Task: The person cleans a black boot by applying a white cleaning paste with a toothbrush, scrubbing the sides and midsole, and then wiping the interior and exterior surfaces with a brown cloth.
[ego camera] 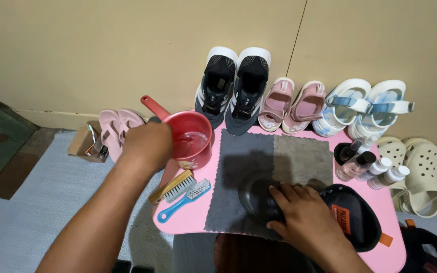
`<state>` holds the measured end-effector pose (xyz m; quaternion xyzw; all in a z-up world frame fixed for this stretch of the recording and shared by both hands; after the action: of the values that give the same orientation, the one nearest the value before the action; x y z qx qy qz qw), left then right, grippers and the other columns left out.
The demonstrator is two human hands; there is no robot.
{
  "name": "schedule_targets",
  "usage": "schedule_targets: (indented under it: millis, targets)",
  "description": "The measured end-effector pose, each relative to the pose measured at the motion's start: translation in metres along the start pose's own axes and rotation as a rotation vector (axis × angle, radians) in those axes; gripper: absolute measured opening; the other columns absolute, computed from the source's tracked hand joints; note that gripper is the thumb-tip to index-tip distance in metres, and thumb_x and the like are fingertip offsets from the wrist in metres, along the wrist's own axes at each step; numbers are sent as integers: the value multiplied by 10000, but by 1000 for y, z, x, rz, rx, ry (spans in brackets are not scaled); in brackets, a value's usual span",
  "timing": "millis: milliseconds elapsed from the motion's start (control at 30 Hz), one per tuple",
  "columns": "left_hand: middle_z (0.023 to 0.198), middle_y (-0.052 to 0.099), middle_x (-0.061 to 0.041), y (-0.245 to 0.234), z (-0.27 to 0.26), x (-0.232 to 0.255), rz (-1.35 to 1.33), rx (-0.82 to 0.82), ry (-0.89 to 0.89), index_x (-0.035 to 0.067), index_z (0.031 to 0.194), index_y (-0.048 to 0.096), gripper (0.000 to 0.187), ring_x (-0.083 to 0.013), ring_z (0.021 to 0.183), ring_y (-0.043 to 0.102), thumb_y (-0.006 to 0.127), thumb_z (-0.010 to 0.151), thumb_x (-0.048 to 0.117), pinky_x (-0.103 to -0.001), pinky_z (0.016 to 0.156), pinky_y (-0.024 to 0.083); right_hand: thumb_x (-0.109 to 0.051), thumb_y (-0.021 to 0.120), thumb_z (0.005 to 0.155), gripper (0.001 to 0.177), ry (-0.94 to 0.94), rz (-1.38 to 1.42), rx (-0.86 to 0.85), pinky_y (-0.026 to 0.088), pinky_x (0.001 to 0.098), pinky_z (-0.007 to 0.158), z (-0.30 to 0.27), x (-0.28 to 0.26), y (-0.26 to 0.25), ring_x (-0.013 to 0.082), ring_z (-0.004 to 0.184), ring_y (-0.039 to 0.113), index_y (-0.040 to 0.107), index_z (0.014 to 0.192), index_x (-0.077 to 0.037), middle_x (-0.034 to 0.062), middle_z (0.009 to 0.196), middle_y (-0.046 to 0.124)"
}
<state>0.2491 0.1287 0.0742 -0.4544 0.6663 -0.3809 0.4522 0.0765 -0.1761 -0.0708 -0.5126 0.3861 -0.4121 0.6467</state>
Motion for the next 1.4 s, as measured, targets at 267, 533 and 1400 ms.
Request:
schedule_targets:
  millis: [267, 533, 1400]
  targets:
    - [1074, 788, -68, 14, 34, 12, 43, -28, 13, 139, 1122, 749, 273, -303, 952, 768, 523, 1025, 258, -424, 739, 596, -595, 813, 760, 759, 26, -13, 8, 439, 502, 1064, 1, 5, 10, 381, 1202, 626, 647, 1392, -208, 140, 1404, 649]
    - [983, 784, -134, -21, -54, -16, -248, -41, -150, 157, 1019, 771, 385, -356, 929, 737, 407, 1027, 280, -472, 740, 536, -488, 826, 772, 636, -20, -35, 69, 476, 472, 942, 5, -1, -2, 327, 1103, 650, 699, 1309, -173, 77, 1302, 688]
    - [1153, 762, -14, 103, -89, -60, -567, 650, -38, 231, 1172, 797, 235, -310, 932, 706, 635, 1002, 245, -514, 733, 535, -579, 705, 807, 630, -35, -444, 187, 322, 590, 1221, -46, -40, -91, 321, 1461, 454, 653, 1312, -205, 69, 1555, 524]
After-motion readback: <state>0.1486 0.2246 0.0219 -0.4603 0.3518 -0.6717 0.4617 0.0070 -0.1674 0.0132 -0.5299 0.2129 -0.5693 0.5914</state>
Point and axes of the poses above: each hand's wrist, its own z-axis towards the middle knuckle, its own y-axis out of the palm, x = y × z, the point moved 3 cm from there along z, towards the middle knuckle
